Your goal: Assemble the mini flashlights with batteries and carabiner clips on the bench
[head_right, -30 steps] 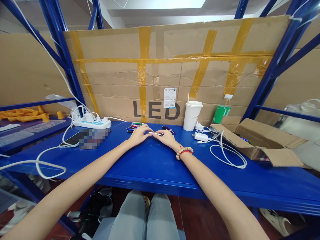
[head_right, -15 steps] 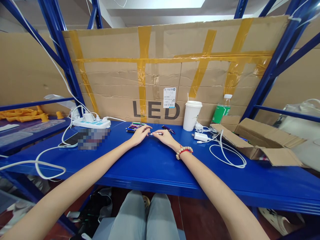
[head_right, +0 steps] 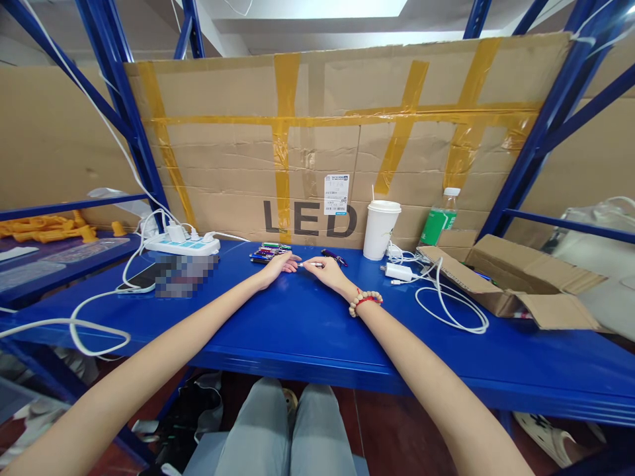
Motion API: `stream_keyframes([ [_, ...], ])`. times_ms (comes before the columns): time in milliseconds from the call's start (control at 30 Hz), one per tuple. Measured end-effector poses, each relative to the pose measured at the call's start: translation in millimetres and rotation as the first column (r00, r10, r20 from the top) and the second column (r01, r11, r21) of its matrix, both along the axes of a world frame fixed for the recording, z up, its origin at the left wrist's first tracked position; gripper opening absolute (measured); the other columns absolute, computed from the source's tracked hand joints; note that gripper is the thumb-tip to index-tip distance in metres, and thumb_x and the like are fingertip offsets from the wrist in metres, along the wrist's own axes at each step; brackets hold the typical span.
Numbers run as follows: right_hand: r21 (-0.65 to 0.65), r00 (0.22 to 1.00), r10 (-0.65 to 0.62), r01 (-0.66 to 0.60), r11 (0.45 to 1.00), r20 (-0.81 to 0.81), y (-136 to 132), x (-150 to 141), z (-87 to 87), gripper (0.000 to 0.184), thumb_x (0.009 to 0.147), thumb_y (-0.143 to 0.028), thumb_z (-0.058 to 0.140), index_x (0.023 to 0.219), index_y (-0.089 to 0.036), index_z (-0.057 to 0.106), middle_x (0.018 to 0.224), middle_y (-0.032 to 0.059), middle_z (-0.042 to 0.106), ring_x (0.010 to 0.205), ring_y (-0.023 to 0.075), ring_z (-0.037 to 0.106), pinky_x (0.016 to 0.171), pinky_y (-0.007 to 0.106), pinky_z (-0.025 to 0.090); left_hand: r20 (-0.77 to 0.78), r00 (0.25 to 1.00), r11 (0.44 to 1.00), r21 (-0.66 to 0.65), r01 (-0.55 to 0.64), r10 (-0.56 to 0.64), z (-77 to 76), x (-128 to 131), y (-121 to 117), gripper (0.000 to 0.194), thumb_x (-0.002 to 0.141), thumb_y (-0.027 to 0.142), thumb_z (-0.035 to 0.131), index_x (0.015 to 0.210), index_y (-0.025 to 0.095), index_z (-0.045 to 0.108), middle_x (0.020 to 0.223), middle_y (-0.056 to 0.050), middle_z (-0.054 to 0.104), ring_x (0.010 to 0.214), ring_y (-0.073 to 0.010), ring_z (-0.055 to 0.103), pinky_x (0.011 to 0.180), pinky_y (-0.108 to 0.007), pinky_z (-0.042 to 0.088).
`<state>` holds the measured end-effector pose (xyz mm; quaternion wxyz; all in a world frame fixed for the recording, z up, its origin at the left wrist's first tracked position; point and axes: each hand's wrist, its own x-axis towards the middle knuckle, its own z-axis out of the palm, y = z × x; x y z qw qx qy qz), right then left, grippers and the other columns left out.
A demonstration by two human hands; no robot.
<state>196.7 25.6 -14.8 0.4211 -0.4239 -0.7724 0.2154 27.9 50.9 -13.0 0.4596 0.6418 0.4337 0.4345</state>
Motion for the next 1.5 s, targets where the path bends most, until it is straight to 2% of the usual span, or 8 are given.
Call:
stream_keyframes([
  [200,-0.004,1.000,0.012,-0.012,1.000,0.004,1.0,1.3,-0.6,0.032,0.077,-0.037,0.053,0.086,-0.012,0.070,0.090,0.0087,0.070,0.081,0.0196,0.063,0.073,0.029,0.047,0.018,1.000,1.000,-0.018,0.012,-0.012,-1.3,0.0,2.0,0.042,0.092,0.031,0.030,0.084,0.010,0.065,0.066,-0.003,0.059,0.057,-0.0085,0.053,0.061,-0.021,0.040],
  [633,-0.002,0.999,-0.004,0.004,1.000,-0.034,0.8,0.1,-1.3,0.038,0.076,-0.044,0.051,0.085,-0.012,0.070,0.089,0.0084,0.070,0.080,0.0201,0.061,0.072,0.030,0.046,-0.003,1.000,1.000,-0.010,0.009,-0.009,-0.2,0.8,0.5,0.042,0.091,0.030,0.030,0.083,0.011,0.066,0.065,-0.002,0.059,0.058,-0.0094,0.052,0.062,-0.022,0.040],
  [1100,-0.054,0.999,0.028,-0.030,0.998,-0.021,-2.1,0.3,1.2,0.042,0.071,-0.049,0.057,0.080,-0.011,0.070,0.076,0.0061,0.069,0.064,0.0144,0.057,0.056,0.025,0.042,-0.016,1.000,1.000,-0.003,0.022,-0.022,-1.4,0.1,2.0,0.042,0.091,0.031,0.030,0.084,0.012,0.066,0.066,-0.003,0.060,0.061,-0.0100,0.053,0.064,-0.022,0.040],
  [1267,-0.044,1.000,0.019,-0.019,0.999,-0.020,-2.6,0.6,0.7,0.040,0.071,-0.049,0.057,0.080,-0.012,0.071,0.077,0.0065,0.069,0.066,0.0158,0.058,0.058,0.025,0.044,-0.021,1.000,1.000,-0.004,0.023,-0.023,-1.6,-0.3,2.0,0.042,0.091,0.031,0.029,0.085,0.012,0.066,0.066,-0.003,0.060,0.060,-0.0098,0.053,0.063,-0.022,0.040],
  [1500,-0.023,1.000,0.003,-0.003,1.000,-0.019,0.9,1.1,-0.7,0.036,0.074,-0.045,0.053,0.083,-0.014,0.070,0.087,0.0070,0.070,0.077,0.0187,0.061,0.070,0.029,0.046,-0.025,0.999,1.000,-0.008,0.025,-0.025,-2.0,-0.6,3.3,0.043,0.091,0.032,0.029,0.086,0.011,0.066,0.067,-0.003,0.061,0.061,-0.0102,0.053,0.065,-0.023,0.041],
])
